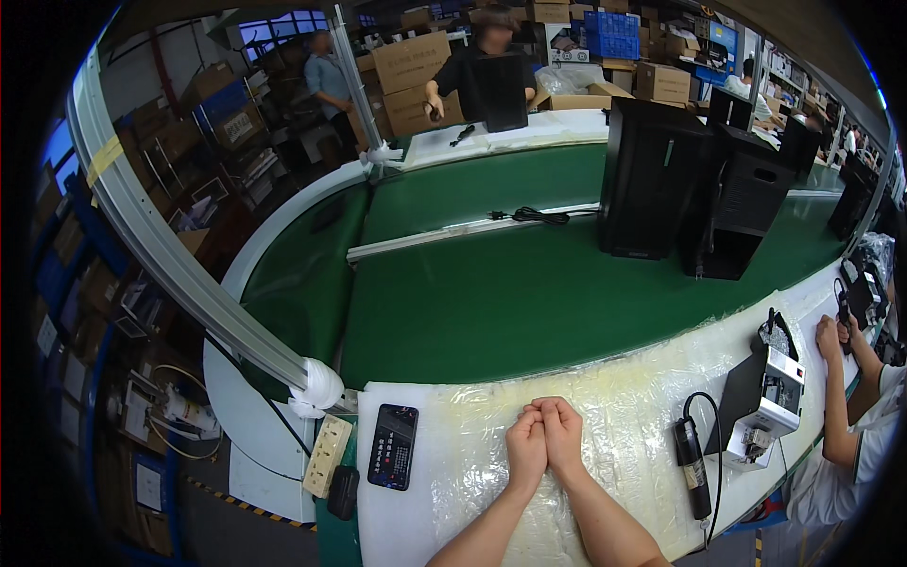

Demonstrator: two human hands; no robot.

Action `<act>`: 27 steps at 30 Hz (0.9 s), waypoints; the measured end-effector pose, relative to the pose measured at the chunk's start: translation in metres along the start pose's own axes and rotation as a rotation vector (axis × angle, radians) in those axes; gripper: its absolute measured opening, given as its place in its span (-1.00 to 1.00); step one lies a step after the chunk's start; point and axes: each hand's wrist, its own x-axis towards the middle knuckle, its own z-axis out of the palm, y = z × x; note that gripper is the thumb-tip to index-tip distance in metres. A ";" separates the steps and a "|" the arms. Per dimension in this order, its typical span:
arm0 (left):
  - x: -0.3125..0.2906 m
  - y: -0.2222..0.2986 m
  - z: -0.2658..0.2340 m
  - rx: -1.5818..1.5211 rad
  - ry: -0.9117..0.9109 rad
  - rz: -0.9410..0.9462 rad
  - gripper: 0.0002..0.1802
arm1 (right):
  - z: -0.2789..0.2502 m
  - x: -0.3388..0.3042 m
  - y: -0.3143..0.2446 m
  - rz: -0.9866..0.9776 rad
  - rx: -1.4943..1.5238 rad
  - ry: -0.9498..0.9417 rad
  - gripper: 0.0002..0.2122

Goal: Assemble and screw together the housing for an electronic device at a factory station.

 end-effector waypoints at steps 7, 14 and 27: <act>-0.001 0.006 -0.001 0.012 -0.005 0.002 -0.81 | -0.001 0.000 0.001 0.005 0.015 -0.005 -0.80; -0.001 0.004 0.000 -0.009 -0.001 -0.014 -0.81 | -0.001 0.001 0.002 0.006 0.007 -0.006 -0.80; -0.001 0.004 0.000 -0.006 0.009 0.010 -0.81 | 0.000 0.001 0.001 0.010 -0.005 0.000 -0.80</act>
